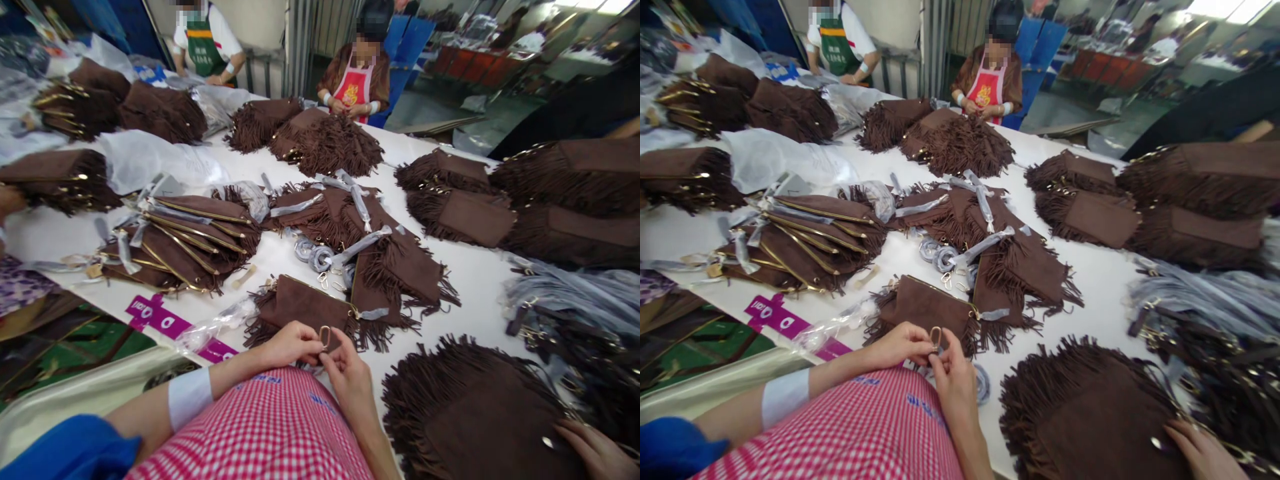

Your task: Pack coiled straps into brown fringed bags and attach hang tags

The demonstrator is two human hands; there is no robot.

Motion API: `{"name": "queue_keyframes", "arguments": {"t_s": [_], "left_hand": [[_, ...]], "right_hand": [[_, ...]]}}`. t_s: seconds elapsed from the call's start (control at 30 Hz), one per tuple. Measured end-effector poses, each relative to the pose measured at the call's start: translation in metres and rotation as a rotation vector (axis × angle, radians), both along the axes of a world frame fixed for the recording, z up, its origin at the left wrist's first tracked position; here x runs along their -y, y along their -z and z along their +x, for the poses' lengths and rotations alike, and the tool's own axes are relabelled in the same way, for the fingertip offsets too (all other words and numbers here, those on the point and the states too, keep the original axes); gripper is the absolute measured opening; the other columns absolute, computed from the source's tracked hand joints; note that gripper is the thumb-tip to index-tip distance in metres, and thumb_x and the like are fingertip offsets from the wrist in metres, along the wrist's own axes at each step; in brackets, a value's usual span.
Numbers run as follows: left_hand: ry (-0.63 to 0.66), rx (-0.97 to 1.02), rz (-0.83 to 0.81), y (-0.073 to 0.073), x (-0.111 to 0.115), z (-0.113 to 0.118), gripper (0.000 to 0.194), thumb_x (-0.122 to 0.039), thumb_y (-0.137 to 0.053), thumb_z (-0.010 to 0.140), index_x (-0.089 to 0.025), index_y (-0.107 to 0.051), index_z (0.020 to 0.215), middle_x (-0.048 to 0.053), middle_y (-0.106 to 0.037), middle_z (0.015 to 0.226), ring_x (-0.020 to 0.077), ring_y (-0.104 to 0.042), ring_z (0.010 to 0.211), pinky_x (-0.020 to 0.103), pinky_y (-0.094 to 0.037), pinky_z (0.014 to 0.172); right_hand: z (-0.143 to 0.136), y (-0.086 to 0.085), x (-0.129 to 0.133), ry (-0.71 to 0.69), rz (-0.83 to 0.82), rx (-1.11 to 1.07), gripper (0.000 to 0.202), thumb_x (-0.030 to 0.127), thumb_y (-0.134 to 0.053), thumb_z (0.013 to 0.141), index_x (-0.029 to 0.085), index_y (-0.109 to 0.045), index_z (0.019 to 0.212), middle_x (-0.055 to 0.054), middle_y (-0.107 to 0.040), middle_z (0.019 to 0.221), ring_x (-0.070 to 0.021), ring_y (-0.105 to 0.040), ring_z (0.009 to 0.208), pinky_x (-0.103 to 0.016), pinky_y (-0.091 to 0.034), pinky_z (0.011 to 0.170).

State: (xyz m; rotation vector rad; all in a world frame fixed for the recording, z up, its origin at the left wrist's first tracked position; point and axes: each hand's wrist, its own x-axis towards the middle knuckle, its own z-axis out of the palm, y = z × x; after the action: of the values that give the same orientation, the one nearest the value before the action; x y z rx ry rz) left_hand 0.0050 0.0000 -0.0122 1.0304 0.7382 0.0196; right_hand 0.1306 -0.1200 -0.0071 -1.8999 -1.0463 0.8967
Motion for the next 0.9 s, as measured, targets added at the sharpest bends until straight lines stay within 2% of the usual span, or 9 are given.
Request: {"name": "queue_keyframes", "arguments": {"t_s": [0.13, 0.23, 0.33, 0.43, 0.53, 0.63, 0.77, 0.83, 0.9], "left_hand": [[0.079, 0.063, -0.011, 0.011, -0.001, -0.007, 0.024, -0.03, -0.073, 0.063, -0.011, -0.066, 0.075, 0.0, -0.063, 0.072, 0.0108, -0.057, 0.064, 0.024, -0.047, 0.068], [0.128, 0.014, 0.122, 0.005, -0.003, -0.01, 0.019, -0.031, -0.063, 0.075, -0.012, -0.062, 0.077, 0.001, -0.063, 0.075, 0.0123, -0.06, 0.066, 0.024, -0.048, 0.065], [0.224, -0.034, 0.612, -0.012, -0.006, -0.008, 0.018, -0.026, -0.05, 0.087, -0.015, -0.057, 0.075, 0.001, -0.061, 0.071, 0.0121, -0.057, 0.066, 0.021, -0.046, 0.064], [0.328, 0.057, 1.146, -0.031, -0.007, -0.004, 0.02, -0.021, -0.044, 0.092, -0.015, -0.057, 0.078, 0.005, -0.062, 0.08, 0.0143, -0.056, 0.076, 0.023, -0.045, 0.071], [0.36, 0.242, 1.407, -0.046, -0.007, 0.001, 0.021, -0.021, -0.042, 0.093, -0.015, -0.059, 0.081, 0.009, -0.063, 0.095, 0.017, -0.056, 0.086, 0.026, -0.046, 0.076], [0.289, 0.343, 1.457, -0.058, -0.008, 0.006, 0.026, -0.021, -0.04, 0.094, -0.015, -0.059, 0.077, 0.01, -0.063, 0.096, 0.0173, -0.056, 0.088, 0.028, -0.047, 0.079], [0.195, 0.398, 1.305, -0.068, -0.014, 0.011, 0.027, -0.022, -0.04, 0.095, -0.015, -0.059, 0.076, 0.01, -0.063, 0.096, 0.0172, -0.056, 0.091, 0.029, -0.047, 0.084], [0.187, 0.422, 1.215, -0.065, -0.024, 0.014, 0.026, -0.023, -0.041, 0.096, -0.016, -0.058, 0.078, 0.01, -0.063, 0.1, 0.0174, -0.056, 0.097, 0.03, -0.046, 0.089], [0.216, 0.386, 1.165, -0.054, -0.04, 0.019, 0.018, -0.025, -0.046, 0.095, -0.016, -0.059, 0.086, 0.01, -0.061, 0.112, 0.0187, -0.054, 0.107, 0.032, -0.044, 0.095]], "right_hand": [[-0.001, 0.005, 0.0, -0.037, -0.017, -0.138, 0.03, 0.032, -0.058, 0.085, 0.021, -0.065, 0.111, 0.004, -0.059, 0.063, -0.0124, -0.056, 0.054, -0.021, -0.042, 0.051], [0.0, 0.007, 0.002, 0.041, 0.036, -0.13, 0.036, 0.034, -0.061, 0.083, 0.019, -0.061, 0.116, 0.004, -0.06, 0.065, -0.0115, -0.055, 0.052, -0.021, -0.044, 0.05], [0.002, 0.005, 0.004, 0.116, 0.173, -0.005, 0.031, 0.033, -0.058, 0.087, 0.017, -0.059, 0.114, 0.0, -0.064, 0.076, -0.0117, -0.058, 0.056, -0.022, -0.048, 0.053], [0.004, -0.002, 0.004, -0.001, 0.398, 0.168, 0.013, 0.024, -0.054, 0.091, 0.02, -0.063, 0.099, -0.005, -0.067, 0.088, -0.0161, -0.065, 0.078, -0.026, -0.054, 0.069], [0.004, -0.008, 0.003, -0.055, 0.553, 0.252, 0.013, 0.019, -0.058, 0.088, 0.022, -0.061, 0.101, -0.007, -0.066, 0.099, -0.0177, -0.065, 0.089, -0.027, -0.055, 0.073], [0.004, -0.009, 0.0, -0.026, 0.509, 0.238, 0.013, 0.02, -0.057, 0.089, 0.022, -0.06, 0.102, -0.006, -0.066, 0.099, -0.0162, -0.066, 0.084, -0.024, -0.056, 0.068], [0.006, -0.003, -0.003, -0.072, 0.54, 0.356, 0.017, 0.019, -0.053, 0.092, 0.023, -0.068, 0.096, -0.009, -0.064, 0.107, -0.0178, -0.066, 0.089, -0.026, -0.056, 0.075], [0.008, -0.001, -0.004, -0.019, 0.53, 0.369, 0.016, 0.019, -0.055, 0.092, 0.022, -0.07, 0.096, -0.011, -0.058, 0.116, -0.0147, -0.066, 0.079, -0.025, -0.056, 0.071], [0.012, -0.001, -0.006, 0.008, 0.494, 0.341, 0.015, 0.019, -0.055, 0.091, 0.021, -0.07, 0.092, -0.011, -0.054, 0.123, -0.0118, -0.064, 0.073, -0.025, -0.055, 0.07]]}}
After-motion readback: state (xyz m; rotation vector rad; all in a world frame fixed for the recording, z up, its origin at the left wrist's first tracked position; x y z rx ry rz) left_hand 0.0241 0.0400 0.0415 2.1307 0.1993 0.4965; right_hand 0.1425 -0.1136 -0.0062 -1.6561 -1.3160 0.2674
